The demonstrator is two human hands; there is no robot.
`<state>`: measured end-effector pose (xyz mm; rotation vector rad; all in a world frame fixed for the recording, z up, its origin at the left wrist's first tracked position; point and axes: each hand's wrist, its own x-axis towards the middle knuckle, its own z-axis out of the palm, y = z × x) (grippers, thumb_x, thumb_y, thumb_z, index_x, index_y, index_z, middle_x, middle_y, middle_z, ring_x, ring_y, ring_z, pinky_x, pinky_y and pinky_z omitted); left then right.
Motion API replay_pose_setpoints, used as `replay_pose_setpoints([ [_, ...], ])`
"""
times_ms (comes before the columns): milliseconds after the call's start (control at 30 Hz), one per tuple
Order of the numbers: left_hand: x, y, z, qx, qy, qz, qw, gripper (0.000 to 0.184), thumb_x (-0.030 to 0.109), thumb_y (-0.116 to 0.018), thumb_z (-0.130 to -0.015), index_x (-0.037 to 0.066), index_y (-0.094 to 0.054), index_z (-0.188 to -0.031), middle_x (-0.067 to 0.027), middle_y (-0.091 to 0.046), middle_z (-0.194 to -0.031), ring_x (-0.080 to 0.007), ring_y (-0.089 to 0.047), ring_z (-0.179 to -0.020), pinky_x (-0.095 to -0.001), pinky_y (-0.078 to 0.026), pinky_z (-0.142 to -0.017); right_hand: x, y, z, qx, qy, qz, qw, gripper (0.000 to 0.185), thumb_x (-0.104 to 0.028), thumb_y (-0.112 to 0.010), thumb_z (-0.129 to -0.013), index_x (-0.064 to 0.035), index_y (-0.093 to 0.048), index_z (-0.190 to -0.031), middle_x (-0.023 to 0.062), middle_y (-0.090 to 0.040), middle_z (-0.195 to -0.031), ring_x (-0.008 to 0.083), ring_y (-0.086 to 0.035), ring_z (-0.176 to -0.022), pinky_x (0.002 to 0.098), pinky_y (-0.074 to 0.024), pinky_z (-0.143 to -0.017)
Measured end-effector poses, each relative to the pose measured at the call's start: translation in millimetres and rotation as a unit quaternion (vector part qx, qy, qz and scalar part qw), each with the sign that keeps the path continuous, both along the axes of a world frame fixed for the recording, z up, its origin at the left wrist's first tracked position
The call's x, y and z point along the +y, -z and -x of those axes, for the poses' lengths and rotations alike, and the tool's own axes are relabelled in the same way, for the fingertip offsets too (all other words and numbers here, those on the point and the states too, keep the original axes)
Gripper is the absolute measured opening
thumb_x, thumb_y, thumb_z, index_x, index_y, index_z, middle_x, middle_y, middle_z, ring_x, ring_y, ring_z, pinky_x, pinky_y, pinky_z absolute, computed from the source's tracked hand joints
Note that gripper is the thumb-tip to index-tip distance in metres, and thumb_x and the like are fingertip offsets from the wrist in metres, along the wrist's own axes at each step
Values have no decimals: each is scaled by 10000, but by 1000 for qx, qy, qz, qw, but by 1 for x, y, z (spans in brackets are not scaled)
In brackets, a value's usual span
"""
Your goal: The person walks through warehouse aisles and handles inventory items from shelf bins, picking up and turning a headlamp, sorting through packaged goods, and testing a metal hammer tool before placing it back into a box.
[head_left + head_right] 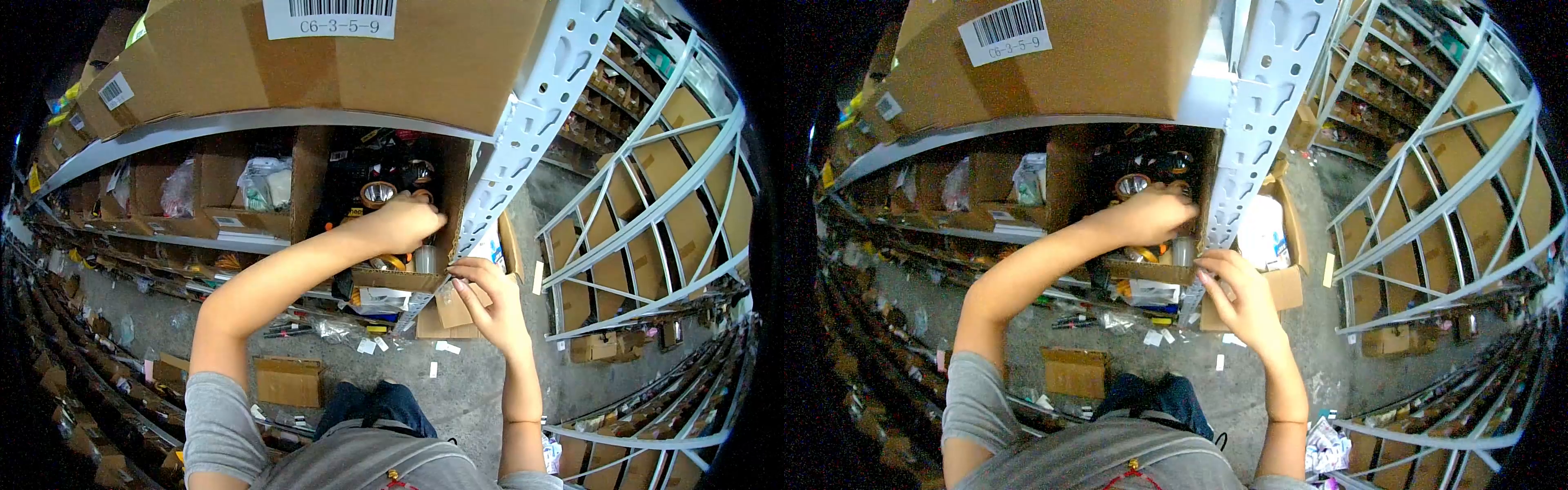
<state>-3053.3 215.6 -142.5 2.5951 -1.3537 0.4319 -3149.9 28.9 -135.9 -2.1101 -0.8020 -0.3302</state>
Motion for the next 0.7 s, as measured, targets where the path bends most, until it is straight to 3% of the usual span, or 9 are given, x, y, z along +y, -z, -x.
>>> replay_pose_setpoints([
  [33,-2,-2,2,75,-35,-42,996,268,228,-644,-618,16,-594,-774,-172,-582,-741,-341,-559,-777,-474,-355,-819,1,1,-1,1,-1,0,1000,149,-70,-561,-757,1,-561,-888,134,-553,-924,279,-539,-873,325,-423,-760],
  [67,-3,-5,3,76,-36,-41,996,268,228,-644,-618,16,-594,-774,-172,-582,-741,-341,-559,-777,-474,-355,-819,2,2,-1,-2,-2,1,1000,151,-69,-563,-756,1,-562,-890,132,-544,-924,276,-537,-869,322,-423,-756],
  [133,-5,-13,7,236,-49,-154,958,311,272,-671,-611,25,-602,-786,-165,-594,-765,-324,-555,-832,-518,-302,-858,5,2,-2,-2,-3,2,1000,153,-68,-565,-756,1,-562,-892,131,-536,-924,273,-535,-864,318,-423,-752],
  [200,-4,-8,5,246,-49,-149,957,345,306,-682,-606,28,-606,-796,-166,-599,-783,-320,-549,-864,-559,-244,-878,7,1,-1,-4,1,-2,1000,154,-68,-567,-755,1,-563,-893,130,-519,-925,272,-530,-865,315,-422,-746],
  [300,-1,-7,4,254,-41,-83,963,322,281,-693,-604,23,-595,-769,-156,-597,-770,-299,-562,-824,-487,-331,-829,8,1,-1,4,4,-1,1000,156,-70,-566,-757,1,-564,-895,132,-514,-927,272,-527,-871,317,-422,-748],
  [400,11,-6,-4,321,2,96,942,280,203,-712,-595,12,-553,-724,-106,-580,-729,-226,-556,-727,-318,-420,-646,7,3,0,2,7,-2,1000,158,-73,-566,-758,0,-565,-899,131,-516,-929,271,-528,-869,315,-422,-749],
  [467,17,1,-12,277,38,197,940,276,189,-706,-603,7,-546,-733,-94,-574,-737,-213,-550,-715,-309,-419,-649,7,4,0,2,8,-5,1000,159,-73,-565,-759,-1,-566,-901,131,-517,-927,271,-529,-868,314,-421,-750],
  [600,22,-22,4,328,7,252,910,245,134,-696,-607,2,-522,-716,-86,-577,-773,-183,-558,-755,-281,-427,-706,7,3,0,3,8,-10,1000,159,-71,-563,-760,0,-567,-902,131,-520,-917,270,-531,-864,312,-420,-752],
  [700,21,-27,14,300,-2,266,916,324,93,-694,-596,11,-490,-834,-90,-580,-822,-187,-567,-839,-290,-427,-751,8,5,-1,-4,8,-13,1000,158,-68,-564,-757,3,-569,-899,130,-521,-906,269,-531,-857,309,-420,-751],
])
